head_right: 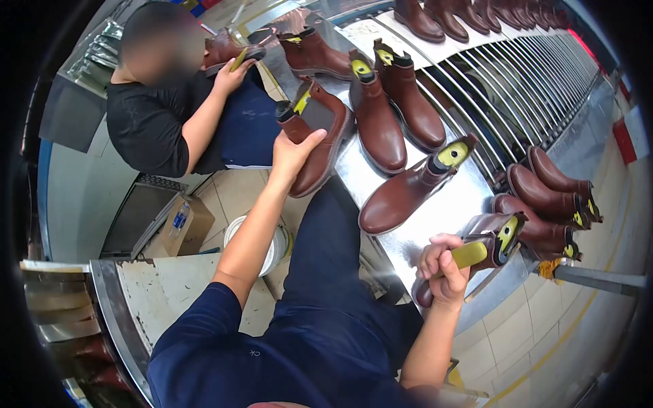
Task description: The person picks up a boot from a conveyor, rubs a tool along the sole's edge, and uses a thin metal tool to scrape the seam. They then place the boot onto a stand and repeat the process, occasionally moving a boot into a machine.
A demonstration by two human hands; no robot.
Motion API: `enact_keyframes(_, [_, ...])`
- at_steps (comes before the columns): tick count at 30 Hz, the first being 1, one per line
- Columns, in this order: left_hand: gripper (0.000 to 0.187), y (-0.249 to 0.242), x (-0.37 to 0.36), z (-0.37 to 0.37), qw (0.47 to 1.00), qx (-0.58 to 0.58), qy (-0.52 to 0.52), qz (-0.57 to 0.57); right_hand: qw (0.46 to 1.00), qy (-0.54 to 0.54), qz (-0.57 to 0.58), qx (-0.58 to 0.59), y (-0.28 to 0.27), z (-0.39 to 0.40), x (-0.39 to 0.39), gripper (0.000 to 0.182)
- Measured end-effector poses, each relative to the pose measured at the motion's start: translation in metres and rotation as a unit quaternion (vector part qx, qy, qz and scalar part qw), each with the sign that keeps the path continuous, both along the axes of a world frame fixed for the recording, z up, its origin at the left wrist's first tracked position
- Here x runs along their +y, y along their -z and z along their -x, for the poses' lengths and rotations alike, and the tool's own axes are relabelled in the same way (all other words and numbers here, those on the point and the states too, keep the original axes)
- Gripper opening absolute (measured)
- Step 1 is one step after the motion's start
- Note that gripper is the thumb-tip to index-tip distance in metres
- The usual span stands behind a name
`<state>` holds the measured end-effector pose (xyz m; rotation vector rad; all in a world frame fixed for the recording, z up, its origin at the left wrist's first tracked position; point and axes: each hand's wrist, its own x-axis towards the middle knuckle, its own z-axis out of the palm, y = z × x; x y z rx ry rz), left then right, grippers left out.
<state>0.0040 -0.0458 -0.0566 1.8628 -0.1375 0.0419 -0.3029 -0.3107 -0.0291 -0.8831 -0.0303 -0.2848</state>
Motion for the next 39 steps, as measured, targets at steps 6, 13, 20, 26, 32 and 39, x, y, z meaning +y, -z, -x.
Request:
enact_keyframes(6, [0.082, -0.006, 0.013, 0.008, 0.996, 0.016, 0.085, -0.013, 1.0, 0.001, 0.017, -0.004, -0.001, 0.001, -0.002, 0.04])
enact_keyframes(13, [0.07, 0.007, 0.025, 0.008, 0.996, 0.009, 0.091, 0.005, 1.0, -0.004, 0.014, -0.004, -0.001, 0.0, -0.001, 0.039])
enact_keyframes(20, [0.055, 0.0, 0.028, 0.005, 0.983, -0.012, -0.051, 0.177, 1.0, 0.009, -0.003, 0.002, -0.002, 0.001, -0.001, 0.039])
enact_keyframes(26, [0.067, -0.027, 0.078, -0.074, 0.981, -0.108, -0.143, -0.076, 1.0, -0.003, 0.017, -0.002, -0.003, 0.0, -0.002, 0.041])
enact_keyframes(32, [0.081, -0.019, 0.103, -0.194, 0.944, -0.117, -0.109, -0.288, 1.0, 0.004, -0.003, -0.008, -0.003, -0.001, 0.0, 0.038])
enact_keyframes(39, [0.073, -0.021, 0.102, -0.226, 0.993, -0.054, 0.037, -0.098, 1.0, 0.014, -0.009, 0.002, -0.002, 0.0, 0.0, 0.04])
